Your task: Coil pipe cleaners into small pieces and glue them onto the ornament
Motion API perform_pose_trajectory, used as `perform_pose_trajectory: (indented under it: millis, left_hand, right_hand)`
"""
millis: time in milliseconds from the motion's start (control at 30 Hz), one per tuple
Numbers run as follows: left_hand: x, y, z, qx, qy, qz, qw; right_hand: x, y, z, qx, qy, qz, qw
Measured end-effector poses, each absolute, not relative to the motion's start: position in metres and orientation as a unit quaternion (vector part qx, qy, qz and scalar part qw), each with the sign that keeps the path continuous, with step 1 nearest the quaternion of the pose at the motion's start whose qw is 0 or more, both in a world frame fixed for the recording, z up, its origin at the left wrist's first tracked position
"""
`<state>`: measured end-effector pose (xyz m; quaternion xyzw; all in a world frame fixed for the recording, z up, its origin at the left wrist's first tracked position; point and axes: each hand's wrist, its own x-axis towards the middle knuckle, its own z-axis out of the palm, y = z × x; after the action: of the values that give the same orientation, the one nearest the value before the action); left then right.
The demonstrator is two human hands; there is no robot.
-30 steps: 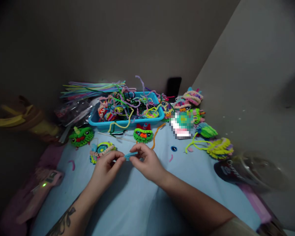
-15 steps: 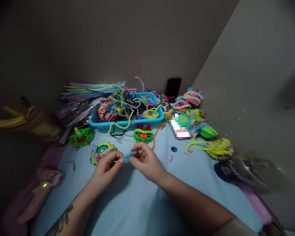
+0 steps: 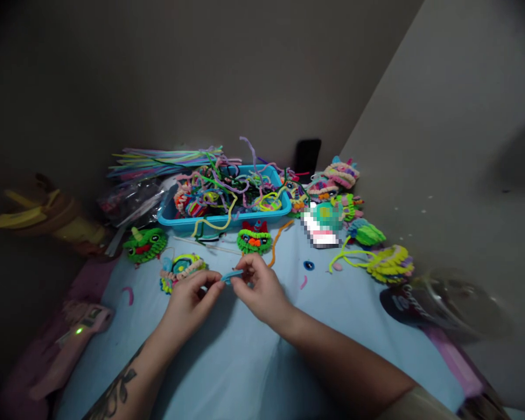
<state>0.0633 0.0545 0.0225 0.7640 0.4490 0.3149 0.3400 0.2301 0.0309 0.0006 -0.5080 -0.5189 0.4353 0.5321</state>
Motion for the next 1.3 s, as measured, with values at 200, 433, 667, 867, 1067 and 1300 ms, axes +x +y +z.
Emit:
perform_pose_trajectory:
  millis: [200, 433, 667, 867, 1067, 1300]
  left_hand:
    - [0.066, 0.052, 0.027, 0.766, 0.443, 0.31, 0.348]
    - [0.066, 0.053, 0.031, 0.725, 0.46, 0.313, 0.407]
    - [0.068, 0.053, 0.034, 0.669, 0.471, 0.308, 0.485]
    - [0.07, 0.054, 0.035, 0.639, 0.478, 0.311, 0.516]
    - [0.07, 0.055, 0.035, 0.628, 0.476, 0.297, 0.539]
    - [0.064, 0.056, 0.035, 0.583, 0.415, 0.284, 0.638]
  right_hand:
    - [0.229, 0.029, 0.006, -0.493, -0.536, 0.441, 0.525]
    - [0.225, 0.029, 0.012, -0.461, -0.54, 0.492, 0.504]
    - [0.231, 0.031, 0.01, -0.421, -0.503, 0.569, 0.495]
    - [0.233, 0.032, 0.012, -0.422, -0.499, 0.57, 0.497]
    - [0.232, 0.033, 0.013, -0.416, -0.481, 0.589, 0.499]
    - [0.238, 0.038, 0.003, -0.344, -0.393, 0.697, 0.491]
